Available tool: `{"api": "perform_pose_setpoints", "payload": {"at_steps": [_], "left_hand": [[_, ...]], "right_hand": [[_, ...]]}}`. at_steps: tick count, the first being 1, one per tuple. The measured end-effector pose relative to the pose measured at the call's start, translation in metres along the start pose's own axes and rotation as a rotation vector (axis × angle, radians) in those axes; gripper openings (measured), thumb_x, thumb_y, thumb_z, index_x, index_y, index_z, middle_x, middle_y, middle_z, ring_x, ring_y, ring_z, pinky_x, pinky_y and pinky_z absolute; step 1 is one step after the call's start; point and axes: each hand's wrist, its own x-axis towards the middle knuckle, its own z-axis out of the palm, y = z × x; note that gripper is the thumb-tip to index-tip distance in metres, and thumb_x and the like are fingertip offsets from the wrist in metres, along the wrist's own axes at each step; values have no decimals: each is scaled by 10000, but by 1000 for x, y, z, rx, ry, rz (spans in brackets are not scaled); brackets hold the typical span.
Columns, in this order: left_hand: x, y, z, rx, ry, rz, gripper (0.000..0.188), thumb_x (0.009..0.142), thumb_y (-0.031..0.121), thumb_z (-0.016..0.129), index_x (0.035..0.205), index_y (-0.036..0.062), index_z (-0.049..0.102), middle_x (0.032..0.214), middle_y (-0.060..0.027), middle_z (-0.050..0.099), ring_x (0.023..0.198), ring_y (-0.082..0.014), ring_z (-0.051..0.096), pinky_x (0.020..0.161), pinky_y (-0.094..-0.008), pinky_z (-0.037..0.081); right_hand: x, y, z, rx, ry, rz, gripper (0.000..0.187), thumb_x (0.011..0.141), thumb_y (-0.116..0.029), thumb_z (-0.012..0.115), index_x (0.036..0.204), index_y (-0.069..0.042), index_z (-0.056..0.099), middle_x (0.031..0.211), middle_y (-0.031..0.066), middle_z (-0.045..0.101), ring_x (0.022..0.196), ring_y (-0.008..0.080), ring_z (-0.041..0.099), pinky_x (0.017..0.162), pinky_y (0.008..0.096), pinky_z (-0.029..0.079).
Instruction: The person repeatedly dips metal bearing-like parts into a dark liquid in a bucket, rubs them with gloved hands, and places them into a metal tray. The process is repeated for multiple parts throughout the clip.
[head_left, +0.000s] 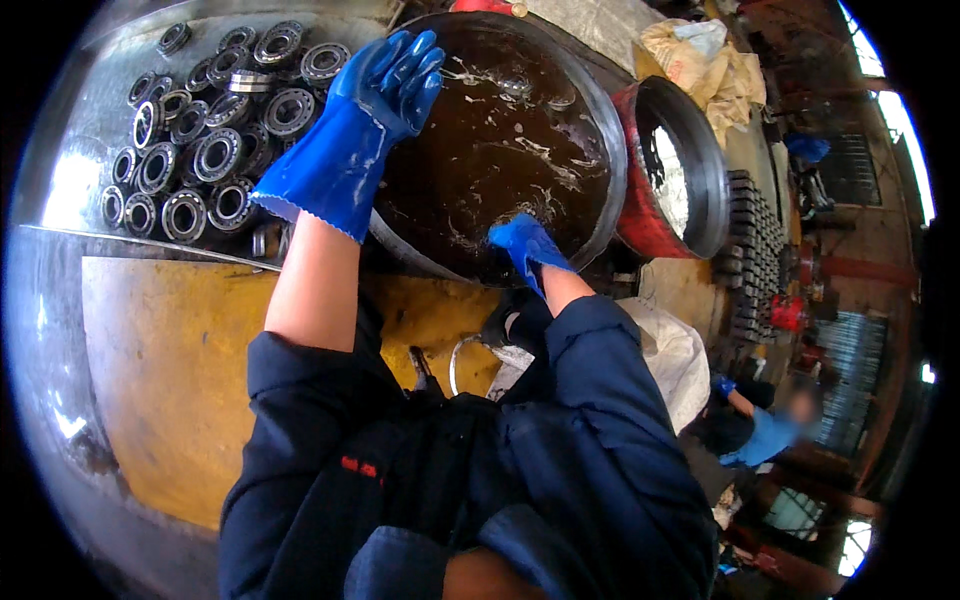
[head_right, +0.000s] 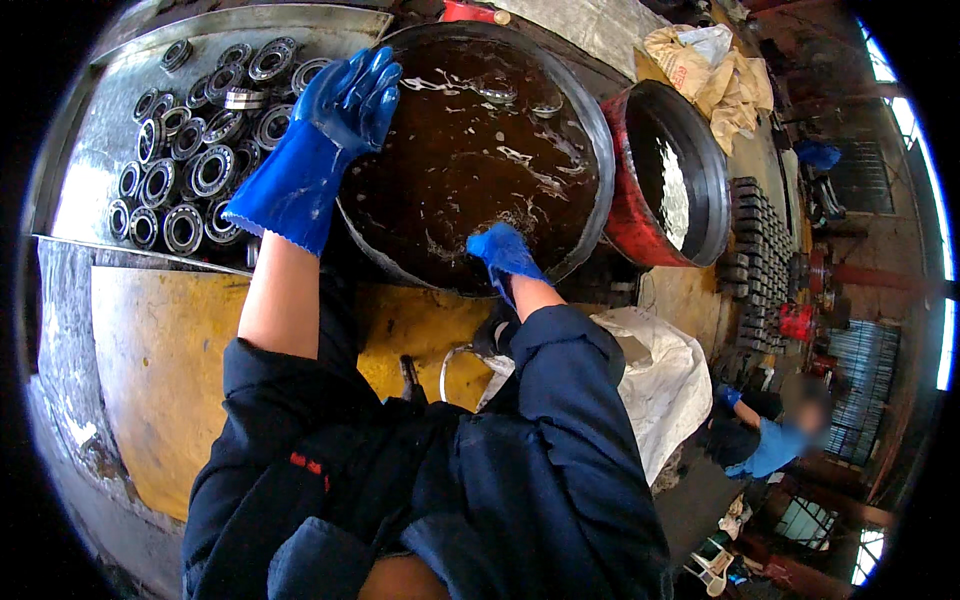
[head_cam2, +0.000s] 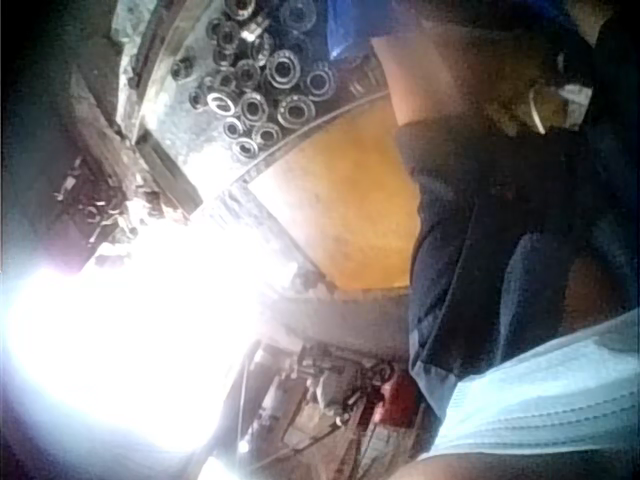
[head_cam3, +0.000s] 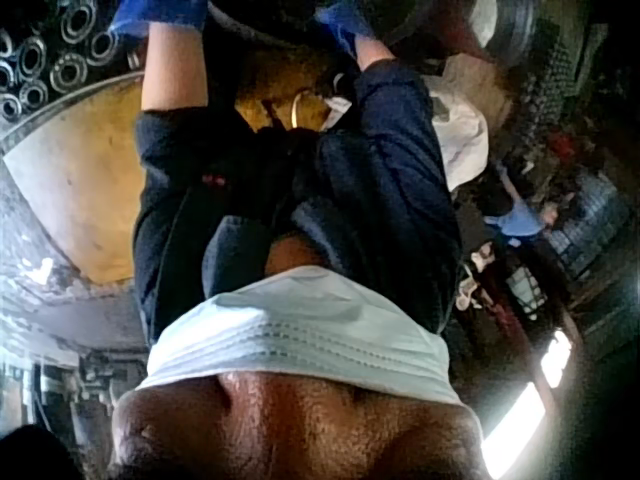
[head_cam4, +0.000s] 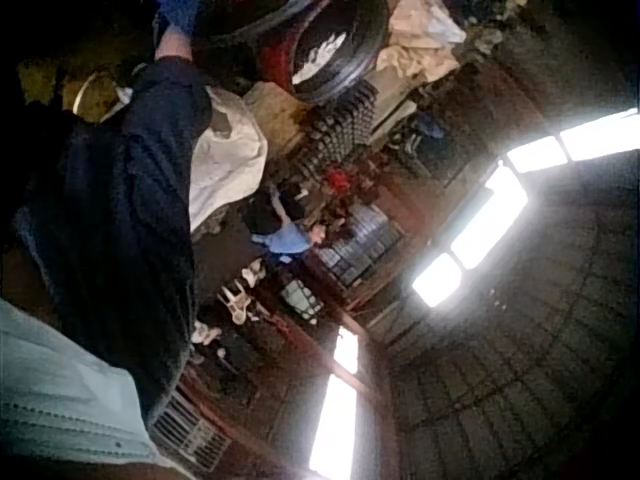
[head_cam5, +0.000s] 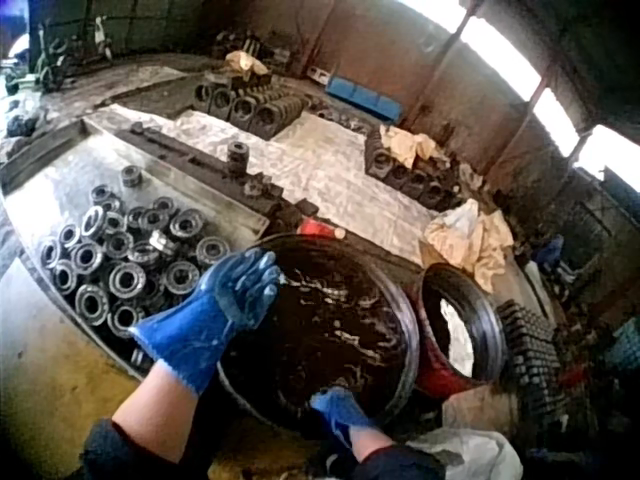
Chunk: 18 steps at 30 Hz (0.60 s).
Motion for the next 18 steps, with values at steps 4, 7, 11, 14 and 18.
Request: {"api": "perform_pose_setpoints", "payload": {"at_steps": [4,7,11,14,18], "left_hand": [[-1,3,-7,-5,21,14,344,1062,255,507,1351,125,641,1368,-103,683,1217,-292,676,910,-454,605],[-2,9,-11,-3,41,28,353,1064,261,500,1361,126,636,1376,-99,680,1229,-289,671,920,-452,602],[-2,4,-4,-9,-8,3,359,1064,269,494,1363,131,636,1405,-86,664,1266,-281,651,942,-446,591],[-2,3,-4,-1,-10,4,362,1063,269,493,1366,130,634,1414,-84,658,1277,-279,644,949,-442,587],[-6,9,-15,20,-6,16,374,1078,336,481,1390,166,599,1369,-109,683,1194,-308,689,885,-437,612]], "right_hand": [[3,-55,2,-1083,-222,-214,340,847,-296,729,1145,-136,762,1124,111,773,1073,364,727,846,520,584],[2,-74,4,-1120,-227,-223,348,798,-253,793,1140,-187,771,1153,83,768,1085,298,732,879,509,585],[3,-12,2,-598,-45,-26,446,791,-316,756,1188,-113,746,1151,201,741,1087,387,703,915,464,557],[4,3,-2,-22,-96,143,474,806,-293,704,1218,-58,709,1139,291,711,1074,483,668,919,479,534],[-2,-63,12,-535,-42,198,411,804,-290,743,1177,-117,742,1123,189,750,1082,388,709,901,470,567]]}}
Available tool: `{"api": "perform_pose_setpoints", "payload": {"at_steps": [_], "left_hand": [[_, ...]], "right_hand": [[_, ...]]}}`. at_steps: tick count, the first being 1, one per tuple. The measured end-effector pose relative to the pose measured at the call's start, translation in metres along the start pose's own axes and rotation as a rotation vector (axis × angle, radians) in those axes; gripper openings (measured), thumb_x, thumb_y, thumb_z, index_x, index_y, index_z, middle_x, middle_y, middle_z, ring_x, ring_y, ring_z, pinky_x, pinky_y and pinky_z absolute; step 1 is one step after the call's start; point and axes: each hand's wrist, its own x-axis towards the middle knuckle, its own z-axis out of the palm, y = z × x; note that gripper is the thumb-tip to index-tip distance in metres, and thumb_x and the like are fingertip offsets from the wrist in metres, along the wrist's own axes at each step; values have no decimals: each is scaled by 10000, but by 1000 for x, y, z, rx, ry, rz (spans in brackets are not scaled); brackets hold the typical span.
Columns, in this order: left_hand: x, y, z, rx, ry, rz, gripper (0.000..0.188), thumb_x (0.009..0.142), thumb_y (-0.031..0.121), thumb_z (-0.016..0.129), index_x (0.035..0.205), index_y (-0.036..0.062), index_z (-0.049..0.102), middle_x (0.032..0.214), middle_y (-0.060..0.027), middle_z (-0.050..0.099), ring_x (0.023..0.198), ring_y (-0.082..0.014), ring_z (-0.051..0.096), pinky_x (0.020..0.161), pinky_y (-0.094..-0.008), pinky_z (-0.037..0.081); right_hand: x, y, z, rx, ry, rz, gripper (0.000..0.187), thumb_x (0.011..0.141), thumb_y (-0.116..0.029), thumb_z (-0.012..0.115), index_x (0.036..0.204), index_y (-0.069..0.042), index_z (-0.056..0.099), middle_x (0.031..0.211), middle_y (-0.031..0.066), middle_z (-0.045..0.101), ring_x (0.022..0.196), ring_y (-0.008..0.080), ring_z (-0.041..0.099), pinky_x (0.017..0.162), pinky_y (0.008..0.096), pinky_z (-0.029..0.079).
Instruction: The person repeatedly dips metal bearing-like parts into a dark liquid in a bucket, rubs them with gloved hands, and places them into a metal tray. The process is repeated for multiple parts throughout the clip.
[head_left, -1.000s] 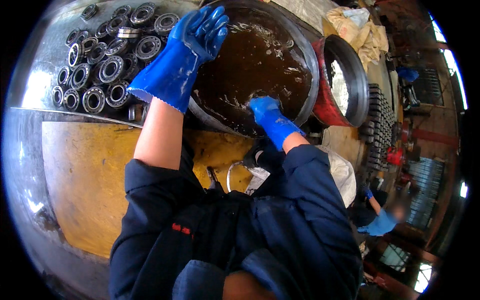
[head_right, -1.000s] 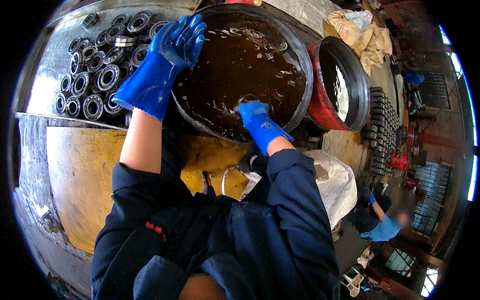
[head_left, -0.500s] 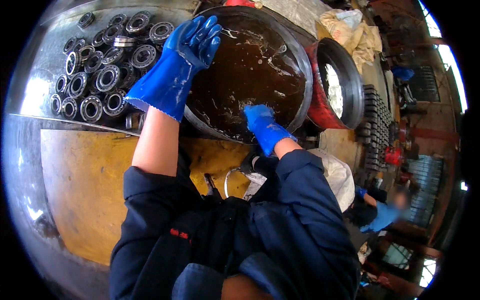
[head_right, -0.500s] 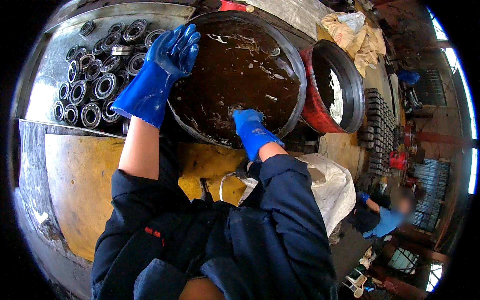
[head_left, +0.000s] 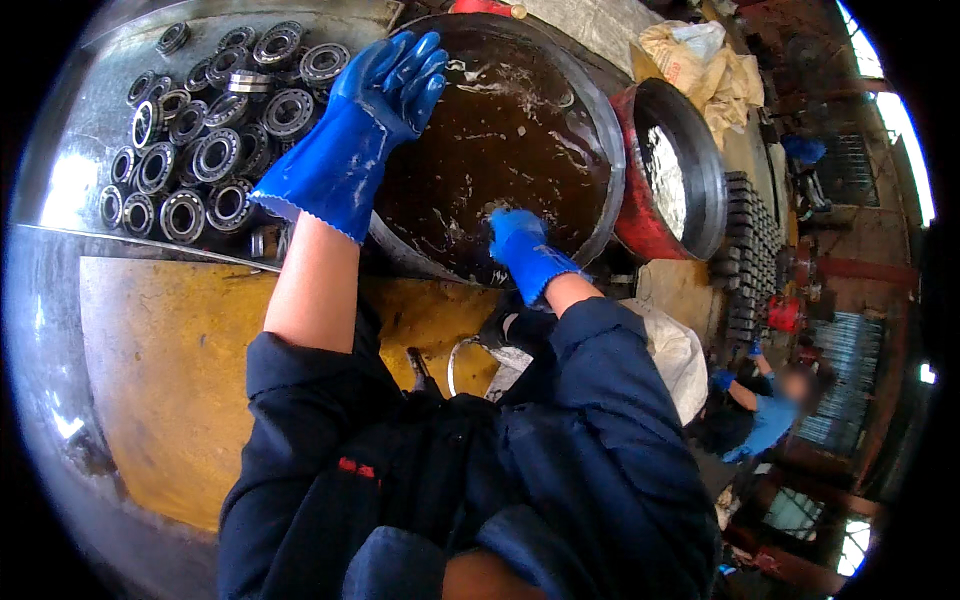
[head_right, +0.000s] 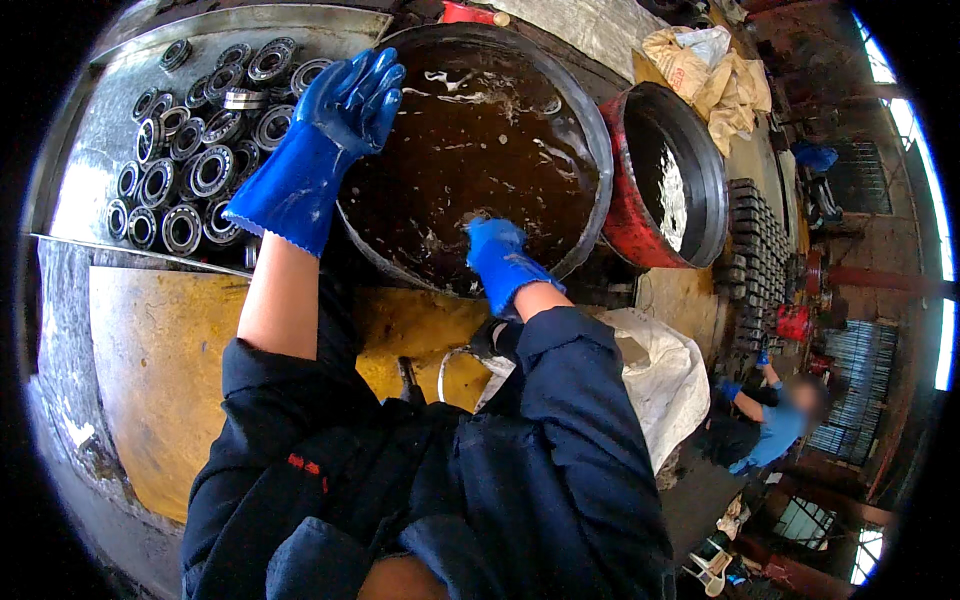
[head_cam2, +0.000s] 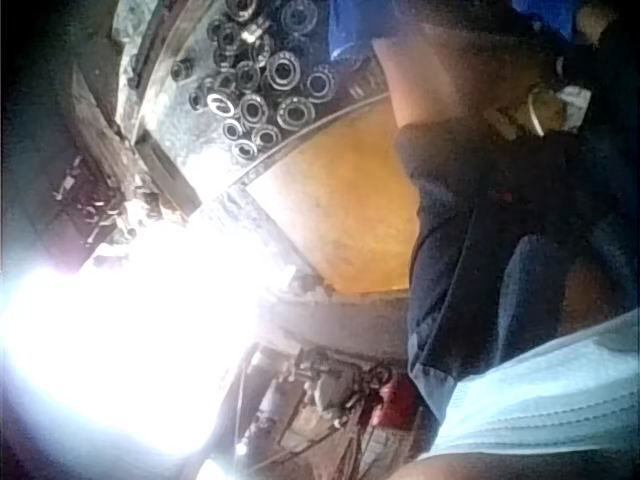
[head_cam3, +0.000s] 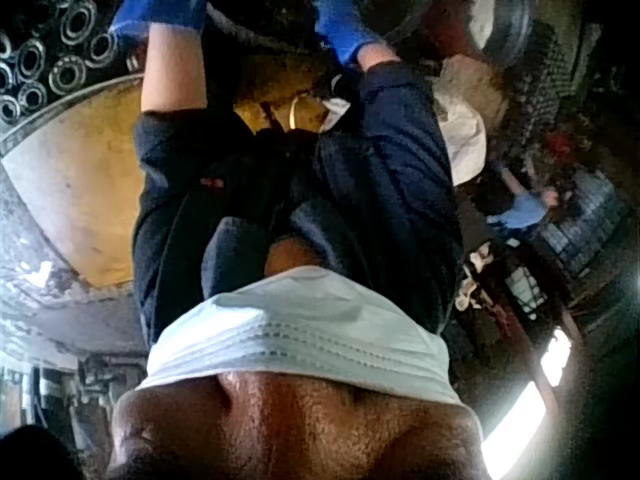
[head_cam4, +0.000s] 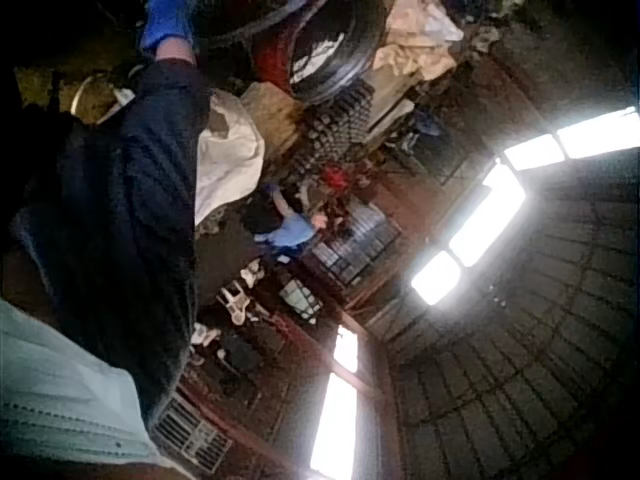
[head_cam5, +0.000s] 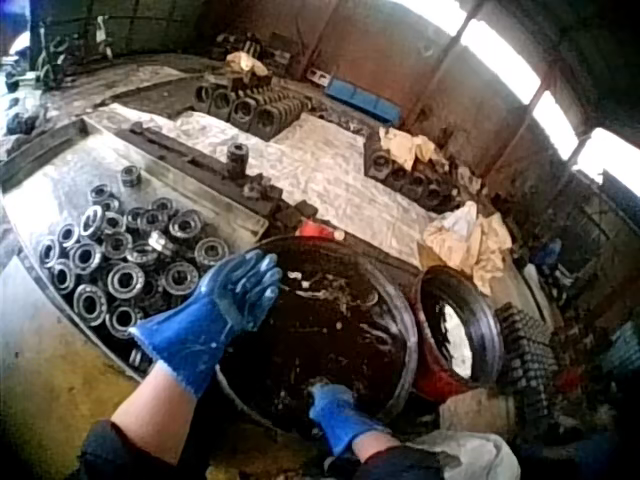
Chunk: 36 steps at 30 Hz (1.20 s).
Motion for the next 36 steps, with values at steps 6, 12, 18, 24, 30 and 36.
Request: {"api": "perform_pose_setpoints", "payload": {"at_steps": [6,12,18,24,30,36], "left_hand": [[-13,-10,17,296,-211,-83,476,1072,456,460,1433,162,560,1370,-129,679,1182,-293,693,868,-404,599],[-21,-125,-11,968,-440,179,594,953,377,733,1413,43,563,1458,-142,600,1280,-266,603,1031,-408,498],[-63,-186,-70,1870,-117,508,672,896,458,740,1356,-14,612,1257,-274,676,1207,-413,637,1071,-442,488],[-70,-185,-67,2178,6,623,540,904,447,652,1261,42,671,1168,-222,723,1109,-392,683,967,-462,539],[-73,-177,-84,2299,148,482,329,871,361,662,1062,95,703,1072,-176,732,1014,-389,687,886,-489,557],[-53,-228,-49,2259,-13,586,380,880,363,644,1133,85,695,1116,-185,724,1062,-389,679,933,-475,546]], "right_hand": [[4,5,-13,-412,-31,-416,358,832,-347,751,1143,-171,769,1180,126,749,1107,367,711,882,513,579],[63,111,59,740,-101,-13,641,774,-400,804,1340,-133,667,1334,169,684,1157,375,691,897,485,583],[30,31,6,-293,-84,-240,523,923,-290,662,1439,-214,618,1434,161,627,1314,327,617,1053,464,515],[-21,56,-2,245,-16,-165,489,717,-242,795,1178,-81,769,1224,205,725,1149,391,701,935,474,583],[-9,14,17,-118,19,-355,374,806,-258,742,1159,-144,790,1221,131,747,1094,363,722,864,497,579],[53,91,44,-130,33,-207,326,904,-232,657,1199,-164,779,1220,135,746,1128,359,714,929,513,564]]}}
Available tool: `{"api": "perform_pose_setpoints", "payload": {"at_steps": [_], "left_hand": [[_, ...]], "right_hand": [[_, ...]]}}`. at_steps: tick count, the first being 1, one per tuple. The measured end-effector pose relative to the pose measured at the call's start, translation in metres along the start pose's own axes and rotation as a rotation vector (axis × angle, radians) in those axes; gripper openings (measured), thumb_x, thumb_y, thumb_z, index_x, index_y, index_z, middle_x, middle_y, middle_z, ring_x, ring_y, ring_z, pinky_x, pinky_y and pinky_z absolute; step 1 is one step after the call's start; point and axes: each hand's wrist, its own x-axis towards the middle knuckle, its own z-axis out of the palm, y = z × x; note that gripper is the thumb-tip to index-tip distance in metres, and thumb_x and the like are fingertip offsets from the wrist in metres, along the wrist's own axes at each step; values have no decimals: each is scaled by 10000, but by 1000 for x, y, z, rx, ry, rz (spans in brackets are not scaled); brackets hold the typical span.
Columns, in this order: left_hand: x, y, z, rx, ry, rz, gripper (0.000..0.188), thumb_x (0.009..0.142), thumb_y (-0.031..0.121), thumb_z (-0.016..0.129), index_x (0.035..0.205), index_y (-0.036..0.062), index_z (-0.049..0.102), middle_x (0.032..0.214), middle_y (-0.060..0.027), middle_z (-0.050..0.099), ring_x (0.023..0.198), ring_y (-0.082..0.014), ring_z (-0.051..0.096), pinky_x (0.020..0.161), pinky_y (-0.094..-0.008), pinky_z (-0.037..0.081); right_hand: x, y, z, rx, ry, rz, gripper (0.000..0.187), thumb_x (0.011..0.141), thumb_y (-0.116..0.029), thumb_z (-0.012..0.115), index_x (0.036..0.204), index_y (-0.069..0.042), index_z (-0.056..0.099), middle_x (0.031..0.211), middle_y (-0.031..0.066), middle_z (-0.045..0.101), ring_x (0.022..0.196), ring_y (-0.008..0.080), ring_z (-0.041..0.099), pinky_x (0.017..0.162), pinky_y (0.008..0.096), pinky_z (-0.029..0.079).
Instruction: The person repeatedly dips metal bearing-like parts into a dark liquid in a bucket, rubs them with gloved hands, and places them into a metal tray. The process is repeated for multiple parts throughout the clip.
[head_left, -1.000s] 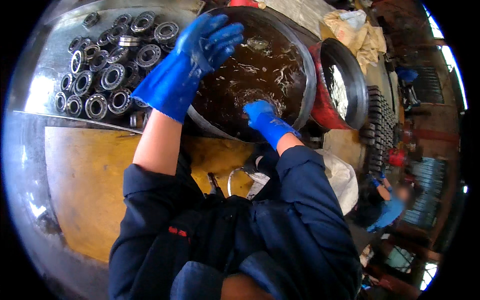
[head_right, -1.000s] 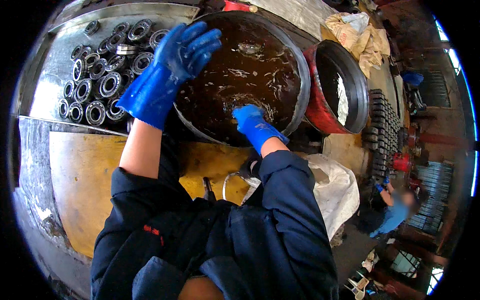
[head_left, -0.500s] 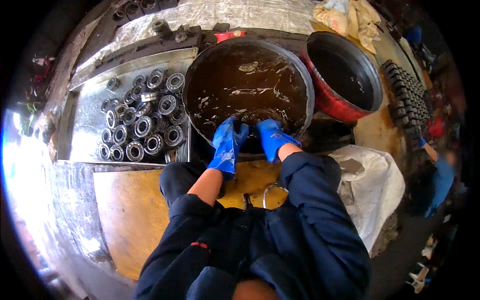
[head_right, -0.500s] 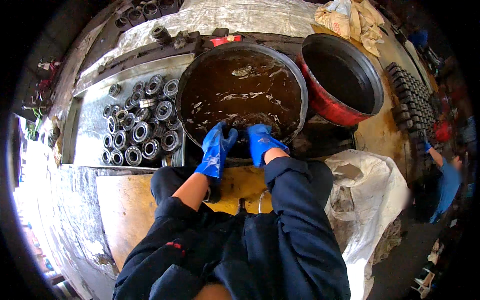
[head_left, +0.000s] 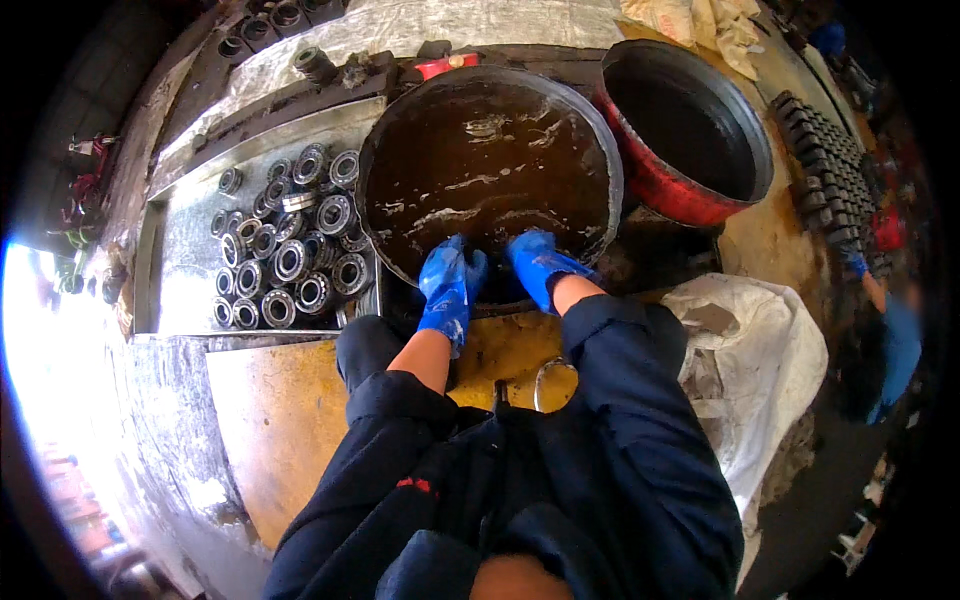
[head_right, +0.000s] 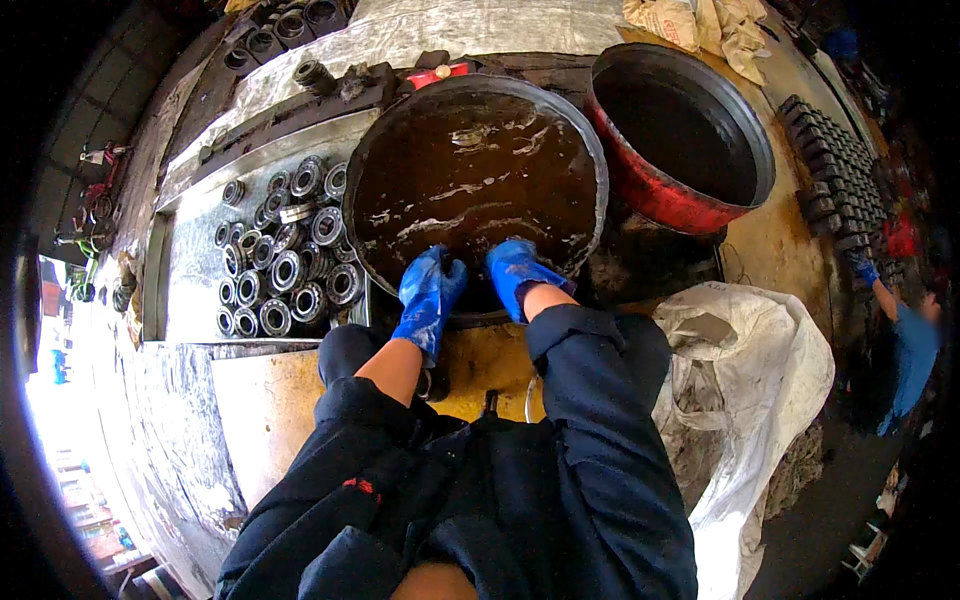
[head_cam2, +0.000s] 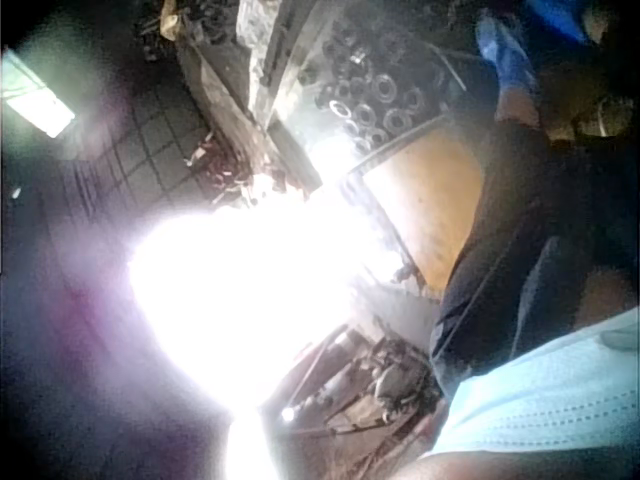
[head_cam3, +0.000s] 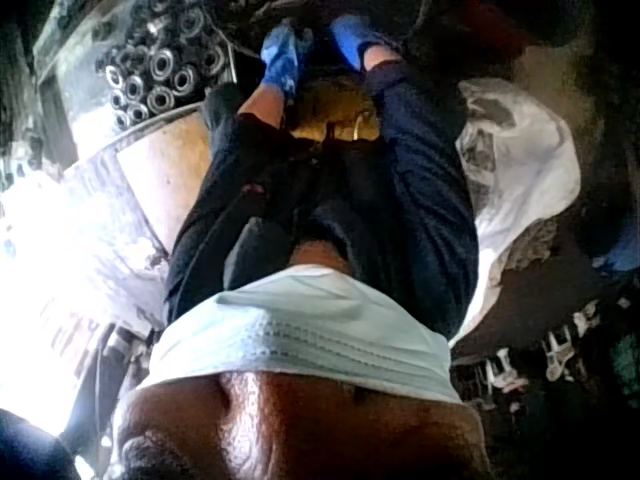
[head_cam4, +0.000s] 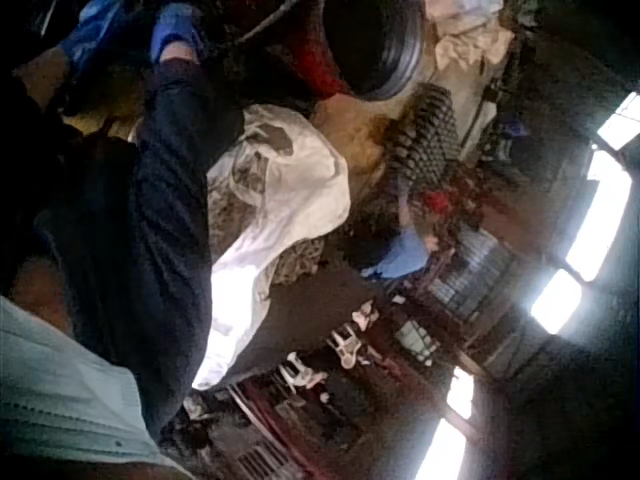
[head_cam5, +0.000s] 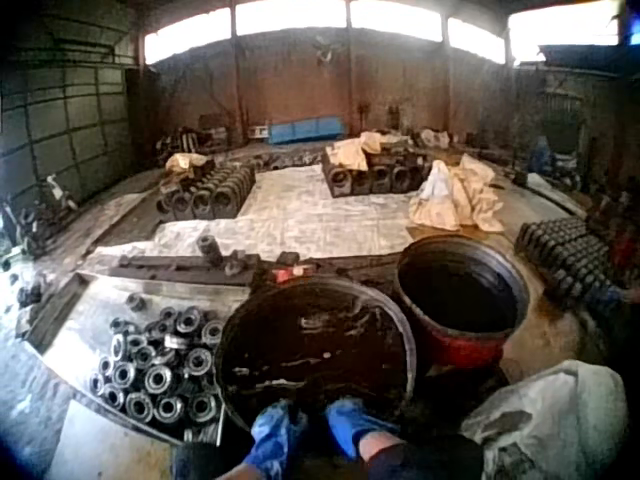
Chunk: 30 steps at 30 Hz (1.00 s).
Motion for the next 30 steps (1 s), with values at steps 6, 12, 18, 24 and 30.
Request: {"api": "perform_pose_setpoints", "payload": {"at_steps": [6,12,18,24,30], "left_hand": [[-14,-43,-18,68,-63,-153,431,900,414,632,1181,96,706,1120,-192,737,1073,-385,691,946,-477,544],[1,-14,-16,30,-68,-146,432,894,415,630,1163,86,709,1128,-196,734,1078,-383,690,948,-478,543],[-16,-47,-13,42,38,-135,395,883,401,626,1103,83,711,1093,-190,739,1049,-380,695,923,-485,551],[-15,-35,-20,4,-99,-216,417,889,411,619,1142,90,700,1115,-189,735,1064,-383,690,937,-486,550],[-14,-36,-15,43,-114,-217,486,895,418,612,1238,87,704,1172,-185,735,1114,-374,688,980,-455,542]], "right_hand": [[-72,-43,-48,586,47,52,453,685,-87,739,1137,-71,778,1116,264,727,1073,445,705,902,484,581],[-24,-38,-42,-215,-136,-99,393,1015,-348,546,1354,-218,698,1387,61,679,1247,312,659,1049,532,479],[-81,-52,-56,282,-75,-5,305,803,-207,705,1086,-168,815,1145,149,762,1090,369,723,898,484,581],[-37,-58,-41,249,-117,-6,367,882,-313,655,1178,-135,779,1266,157,716,1198,366,673,1008,472,525],[-31,-68,-40,73,-159,78,440,928,-330,665,1333,-165,714,1384,69,682,1251,302,662,1064,428,498]]}}
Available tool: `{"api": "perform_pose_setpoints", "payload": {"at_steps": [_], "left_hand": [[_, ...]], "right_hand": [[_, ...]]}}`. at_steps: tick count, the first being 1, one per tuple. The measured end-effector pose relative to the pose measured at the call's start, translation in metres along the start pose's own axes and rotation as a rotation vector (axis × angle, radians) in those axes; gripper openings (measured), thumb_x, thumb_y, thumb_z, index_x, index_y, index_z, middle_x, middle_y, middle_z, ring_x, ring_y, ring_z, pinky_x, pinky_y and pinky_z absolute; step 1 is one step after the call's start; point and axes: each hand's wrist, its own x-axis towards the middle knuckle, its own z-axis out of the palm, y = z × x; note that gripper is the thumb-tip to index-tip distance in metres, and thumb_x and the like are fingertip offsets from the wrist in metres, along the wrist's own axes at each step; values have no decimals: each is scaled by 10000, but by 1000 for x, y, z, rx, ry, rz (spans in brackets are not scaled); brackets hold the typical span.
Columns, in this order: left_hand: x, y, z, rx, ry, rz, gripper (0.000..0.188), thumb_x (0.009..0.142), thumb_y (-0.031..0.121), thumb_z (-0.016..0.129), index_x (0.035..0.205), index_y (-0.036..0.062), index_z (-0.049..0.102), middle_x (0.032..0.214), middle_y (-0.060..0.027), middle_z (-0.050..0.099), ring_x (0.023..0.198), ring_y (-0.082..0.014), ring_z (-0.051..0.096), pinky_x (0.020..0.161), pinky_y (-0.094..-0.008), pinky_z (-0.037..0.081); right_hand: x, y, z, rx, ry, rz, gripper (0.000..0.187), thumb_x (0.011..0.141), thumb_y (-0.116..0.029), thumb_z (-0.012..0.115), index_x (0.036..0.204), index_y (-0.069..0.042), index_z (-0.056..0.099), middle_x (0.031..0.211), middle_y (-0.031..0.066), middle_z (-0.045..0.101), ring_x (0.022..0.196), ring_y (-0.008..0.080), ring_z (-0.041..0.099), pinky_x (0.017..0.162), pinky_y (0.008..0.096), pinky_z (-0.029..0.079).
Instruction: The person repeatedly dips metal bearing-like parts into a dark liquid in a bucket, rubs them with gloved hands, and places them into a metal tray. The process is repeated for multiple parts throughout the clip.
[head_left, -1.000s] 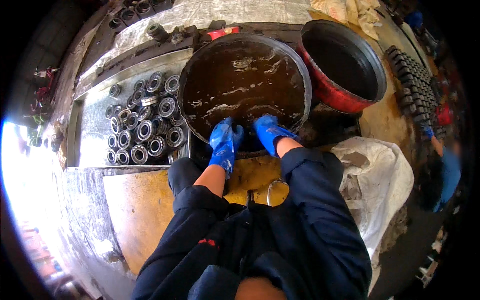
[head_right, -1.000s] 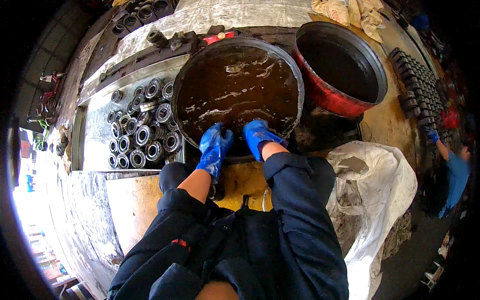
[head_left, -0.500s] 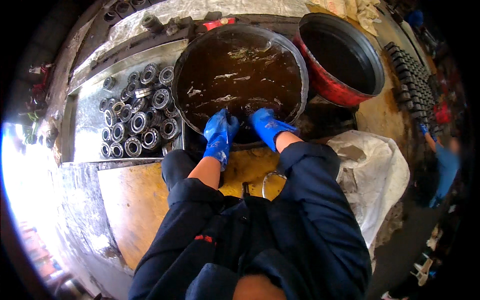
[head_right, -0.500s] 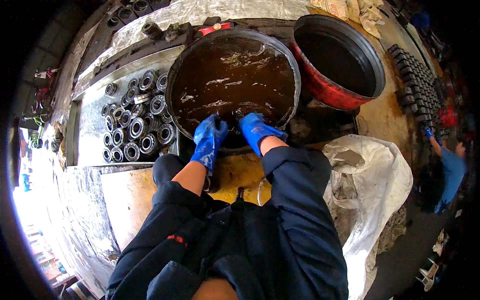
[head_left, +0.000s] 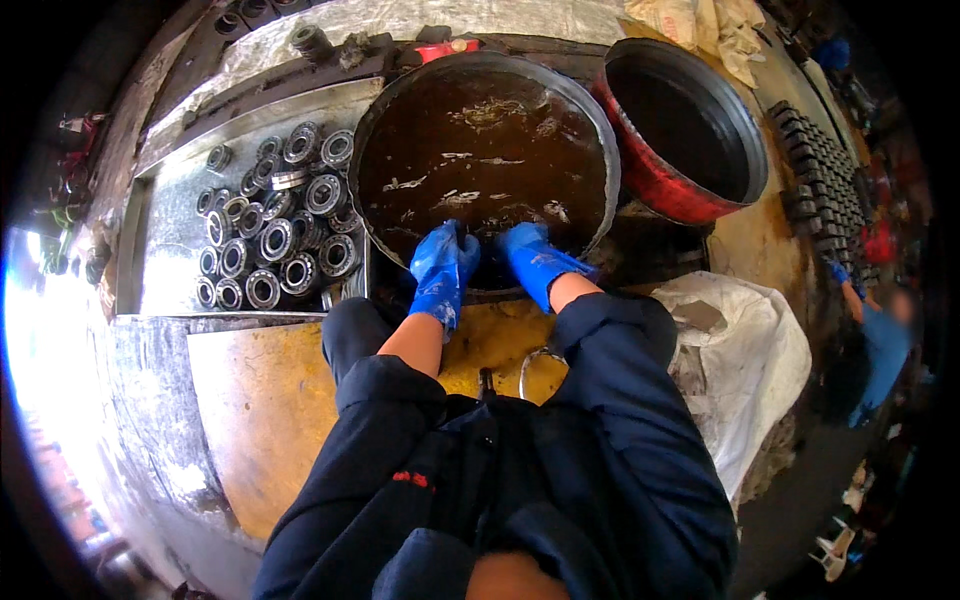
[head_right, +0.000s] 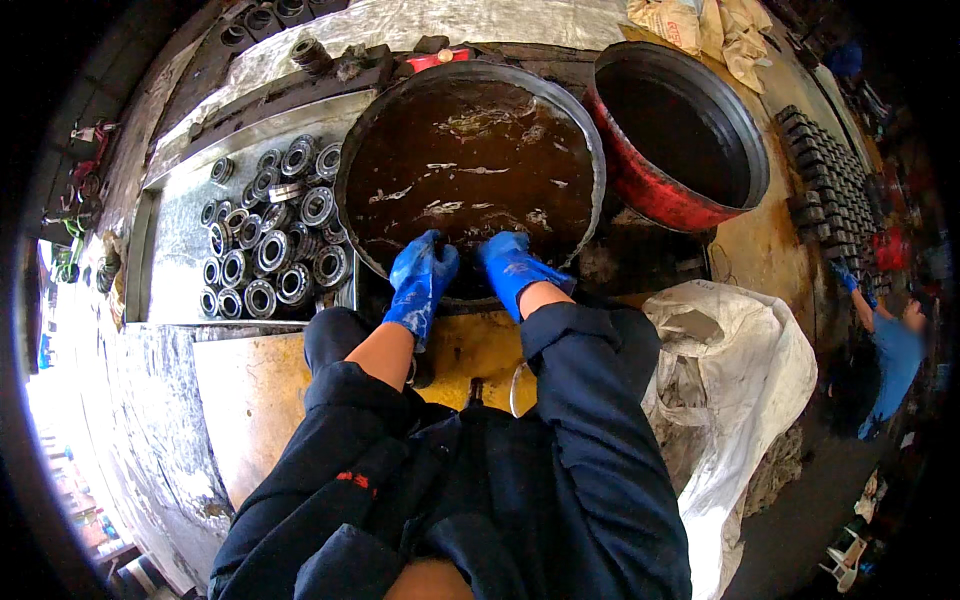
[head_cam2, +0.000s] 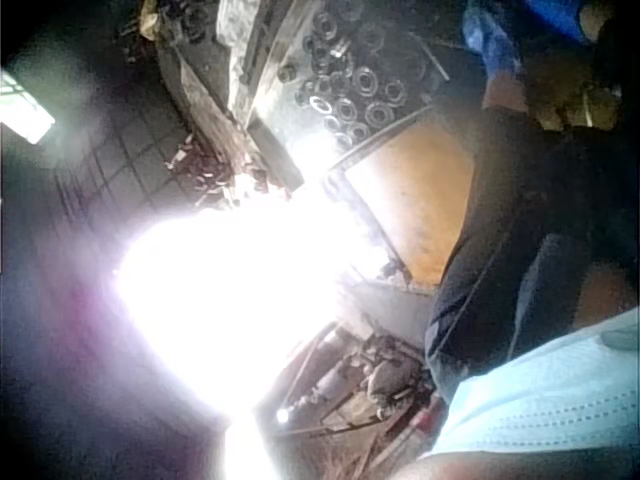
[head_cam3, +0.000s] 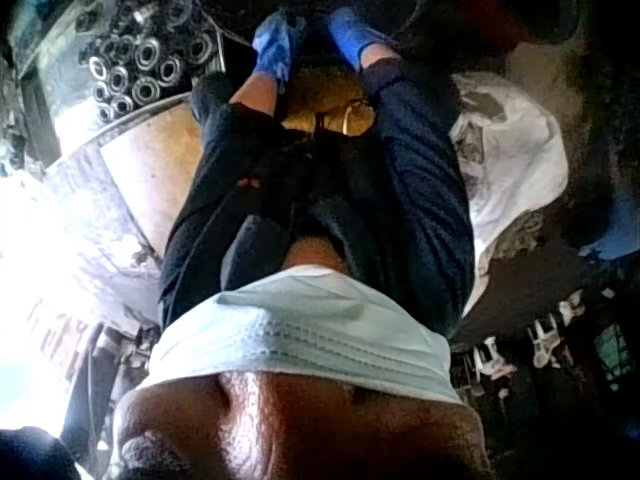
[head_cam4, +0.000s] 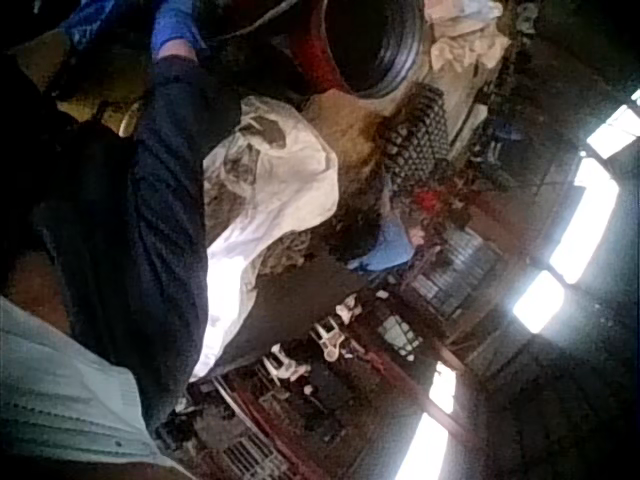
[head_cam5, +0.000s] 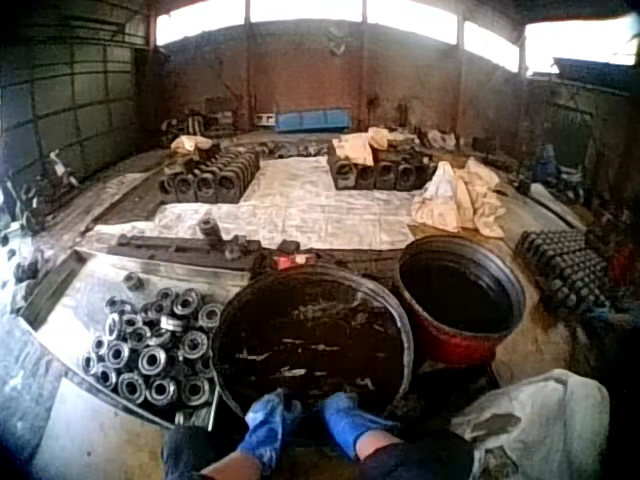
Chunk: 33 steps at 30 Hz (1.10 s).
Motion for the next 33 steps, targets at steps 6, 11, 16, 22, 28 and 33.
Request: {"api": "perform_pose_setpoints", "payload": {"at_steps": [6,11,16,22,28,33], "left_hand": [[-1,-4,-15,-9,-89,-64,487,903,432,607,1242,96,703,1177,-193,733,1123,-369,686,985,-462,539],[3,13,-5,-30,1,-22,483,902,439,607,1235,104,707,1189,-175,733,1125,-366,686,986,-454,541],[3,7,6,-19,51,24,485,899,438,614,1234,101,707,1187,-169,734,1122,-360,688,982,-447,543],[-1,-9,-6,-42,17,-23,438,897,424,619,1191,115,719,1140,-167,743,1071,-369,700,942,-451,558],[6,43,-2,-88,60,71,364,891,387,639,1140,136,723,1084,-163,751,1027,-372,707,907,-462,565],[-5,-6,-12,-105,16,8,370,894,365,633,1155,113,701,1111,-176,740,1058,-390,690,927,-478,554]], "right_hand": [[-54,14,-9,255,65,-123,327,735,-233,768,1038,-120,823,1099,201,757,1060,366,734,924,475,577],[4,9,-11,-232,-89,-140,480,1044,-437,452,1404,-189,652,1478,79,610,1347,305,594,1081,563,443],[1,8,-4,-74,44,-77,446,999,-383,564,1361,-151,682,1426,83,649,1299,312,628,1056,557,474],[-44,5,-5,126,51,-173,408,976,-335,607,1287,-95,718,1359,124,686,1206,343,683,1020,480,525],[12,31,-2,-349,12,-133,395,1043,-372,486,1331,-231,717,1423,88,655,1326,332,610,1034,553,475],[-33,3,7,225,302,-68,351,865,-225,722,1175,-64,767,1198,200,735,1123,387,709,937,483,565]]}}
